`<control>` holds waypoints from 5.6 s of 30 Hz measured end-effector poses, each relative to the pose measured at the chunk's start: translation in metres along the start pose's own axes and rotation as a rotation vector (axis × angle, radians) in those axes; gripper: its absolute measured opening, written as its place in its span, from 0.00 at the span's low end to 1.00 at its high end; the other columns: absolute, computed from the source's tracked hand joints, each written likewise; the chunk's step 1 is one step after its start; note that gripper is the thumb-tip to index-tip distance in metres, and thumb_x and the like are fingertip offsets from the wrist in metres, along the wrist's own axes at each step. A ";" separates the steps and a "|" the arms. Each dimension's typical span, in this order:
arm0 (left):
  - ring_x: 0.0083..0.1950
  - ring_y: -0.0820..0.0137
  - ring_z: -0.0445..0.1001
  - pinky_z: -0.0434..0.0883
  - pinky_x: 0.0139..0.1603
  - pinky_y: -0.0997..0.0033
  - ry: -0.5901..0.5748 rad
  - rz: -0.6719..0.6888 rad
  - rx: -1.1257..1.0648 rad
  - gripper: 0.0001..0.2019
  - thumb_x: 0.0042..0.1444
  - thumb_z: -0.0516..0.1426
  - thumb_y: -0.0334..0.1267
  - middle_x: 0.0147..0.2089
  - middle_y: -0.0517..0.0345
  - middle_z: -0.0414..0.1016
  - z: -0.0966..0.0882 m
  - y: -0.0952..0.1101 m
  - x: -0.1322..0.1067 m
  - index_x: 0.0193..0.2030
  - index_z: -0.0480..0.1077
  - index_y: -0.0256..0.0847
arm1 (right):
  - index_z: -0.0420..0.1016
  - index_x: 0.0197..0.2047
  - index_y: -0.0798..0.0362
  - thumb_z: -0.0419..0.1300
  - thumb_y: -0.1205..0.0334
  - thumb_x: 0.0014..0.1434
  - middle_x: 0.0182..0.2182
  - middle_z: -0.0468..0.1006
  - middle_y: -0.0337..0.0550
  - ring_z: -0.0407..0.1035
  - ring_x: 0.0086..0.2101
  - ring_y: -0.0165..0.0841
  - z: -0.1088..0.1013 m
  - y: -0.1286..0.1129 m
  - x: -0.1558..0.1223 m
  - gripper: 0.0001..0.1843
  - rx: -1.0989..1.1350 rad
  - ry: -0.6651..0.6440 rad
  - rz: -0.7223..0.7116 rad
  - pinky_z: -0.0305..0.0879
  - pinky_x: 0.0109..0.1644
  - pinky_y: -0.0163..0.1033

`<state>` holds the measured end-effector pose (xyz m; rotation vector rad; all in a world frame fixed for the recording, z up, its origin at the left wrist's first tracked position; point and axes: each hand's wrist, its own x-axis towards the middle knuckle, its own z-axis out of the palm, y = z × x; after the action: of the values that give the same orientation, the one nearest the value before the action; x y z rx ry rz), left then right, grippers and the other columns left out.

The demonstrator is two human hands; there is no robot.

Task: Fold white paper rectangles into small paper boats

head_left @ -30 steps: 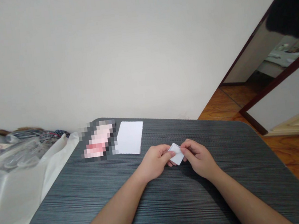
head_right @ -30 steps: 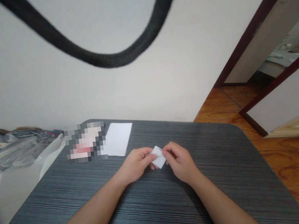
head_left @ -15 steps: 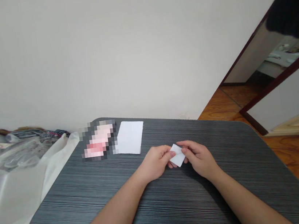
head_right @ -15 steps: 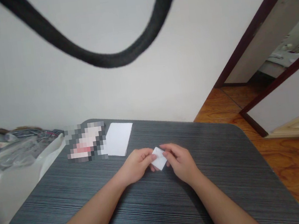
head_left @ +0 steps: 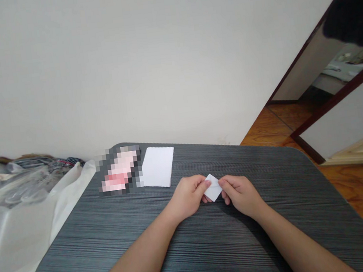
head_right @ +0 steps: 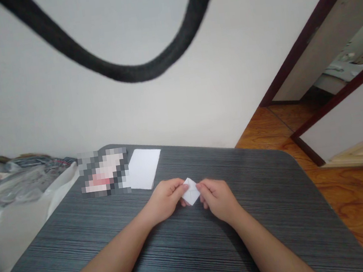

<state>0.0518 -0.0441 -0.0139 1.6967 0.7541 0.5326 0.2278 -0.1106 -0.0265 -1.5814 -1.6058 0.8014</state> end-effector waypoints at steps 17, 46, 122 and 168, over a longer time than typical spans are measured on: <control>0.24 0.73 0.70 0.64 0.26 0.76 0.051 -0.008 0.103 0.17 0.60 0.47 0.45 0.22 0.60 0.70 -0.002 0.005 0.000 0.28 0.67 0.37 | 0.65 0.22 0.53 0.47 0.58 0.64 0.14 0.67 0.34 0.62 0.17 0.26 0.000 -0.001 0.001 0.20 0.051 -0.077 0.037 0.59 0.25 0.32; 0.24 0.74 0.69 0.61 0.25 0.76 0.047 -0.001 0.149 0.18 0.60 0.47 0.46 0.22 0.60 0.70 -0.002 0.001 0.000 0.27 0.66 0.37 | 0.65 0.24 0.53 0.50 0.59 0.63 0.16 0.68 0.35 0.62 0.19 0.26 -0.002 0.001 0.002 0.16 0.094 -0.122 0.042 0.59 0.27 0.32; 0.22 0.75 0.69 0.65 0.23 0.77 -0.037 -0.093 -0.124 0.18 0.59 0.48 0.45 0.24 0.55 0.74 -0.003 -0.002 -0.001 0.26 0.68 0.35 | 0.63 0.25 0.52 0.50 0.55 0.62 0.14 0.66 0.33 0.60 0.16 0.26 0.001 0.007 0.000 0.16 0.179 -0.063 0.115 0.56 0.23 0.32; 0.21 0.75 0.68 0.64 0.22 0.77 0.050 -0.071 -0.188 0.15 0.58 0.51 0.47 0.21 0.58 0.72 -0.003 -0.016 0.005 0.30 0.67 0.37 | 0.63 0.24 0.53 0.51 0.59 0.62 0.14 0.67 0.34 0.60 0.16 0.25 -0.002 0.012 -0.001 0.16 0.172 -0.038 0.125 0.58 0.23 0.31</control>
<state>0.0503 -0.0365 -0.0286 1.4826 0.7723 0.5795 0.2363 -0.1108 -0.0353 -1.5621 -1.4332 1.0137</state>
